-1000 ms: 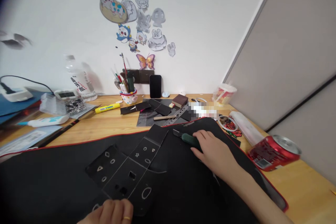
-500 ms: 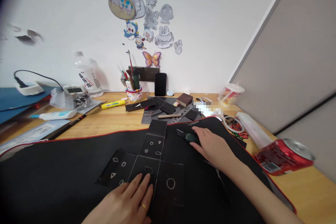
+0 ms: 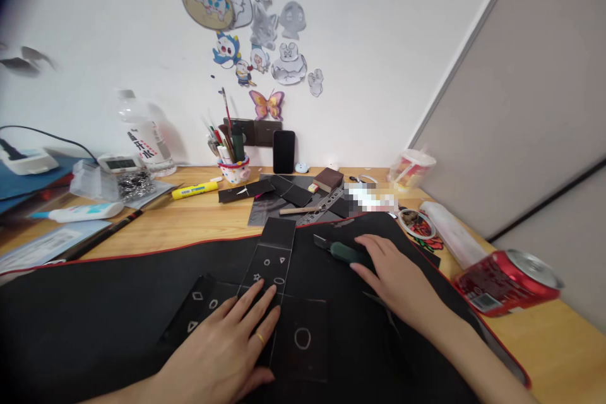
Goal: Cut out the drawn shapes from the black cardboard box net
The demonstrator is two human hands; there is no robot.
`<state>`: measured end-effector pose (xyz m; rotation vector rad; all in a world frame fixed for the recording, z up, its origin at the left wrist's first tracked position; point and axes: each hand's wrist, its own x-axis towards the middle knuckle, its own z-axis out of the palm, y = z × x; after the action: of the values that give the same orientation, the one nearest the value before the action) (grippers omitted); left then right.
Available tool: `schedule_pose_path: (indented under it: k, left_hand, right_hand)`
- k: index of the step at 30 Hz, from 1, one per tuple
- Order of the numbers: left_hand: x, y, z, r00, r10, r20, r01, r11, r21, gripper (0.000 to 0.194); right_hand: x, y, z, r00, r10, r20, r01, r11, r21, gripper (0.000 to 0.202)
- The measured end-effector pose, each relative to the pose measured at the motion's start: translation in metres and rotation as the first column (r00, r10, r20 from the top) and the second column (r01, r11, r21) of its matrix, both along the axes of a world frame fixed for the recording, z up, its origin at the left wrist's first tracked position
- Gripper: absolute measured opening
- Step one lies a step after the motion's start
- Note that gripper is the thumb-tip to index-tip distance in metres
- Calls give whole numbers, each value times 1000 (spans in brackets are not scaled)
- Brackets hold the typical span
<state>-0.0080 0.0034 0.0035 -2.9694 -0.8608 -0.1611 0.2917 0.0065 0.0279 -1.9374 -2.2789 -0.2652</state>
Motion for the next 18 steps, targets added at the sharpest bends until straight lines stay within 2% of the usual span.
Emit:
schedule_pose_path:
  k: [7, 11, 15, 18]
  left_hand:
    - [6, 0, 1, 997, 46, -57, -54, 987, -149, 56]
    - [7, 2, 2, 995, 31, -90, -48, 979, -197, 59]
    - [6, 4, -2, 997, 2, -77, -16, 984, -180, 58]
    - [5, 2, -7, 998, -5, -70, -6, 987, -160, 57]
  right_hand:
    - [-35, 79, 16, 998, 35, 50, -33, 999, -36, 26]
    - [-59, 118, 11, 992, 24, 123, -13, 996, -92, 25]
    - [-69, 140, 5, 991, -2, 136, 25, 987, -161, 29]
    - [-62, 141, 14, 993, -64, 97, 78, 987, -143, 28]
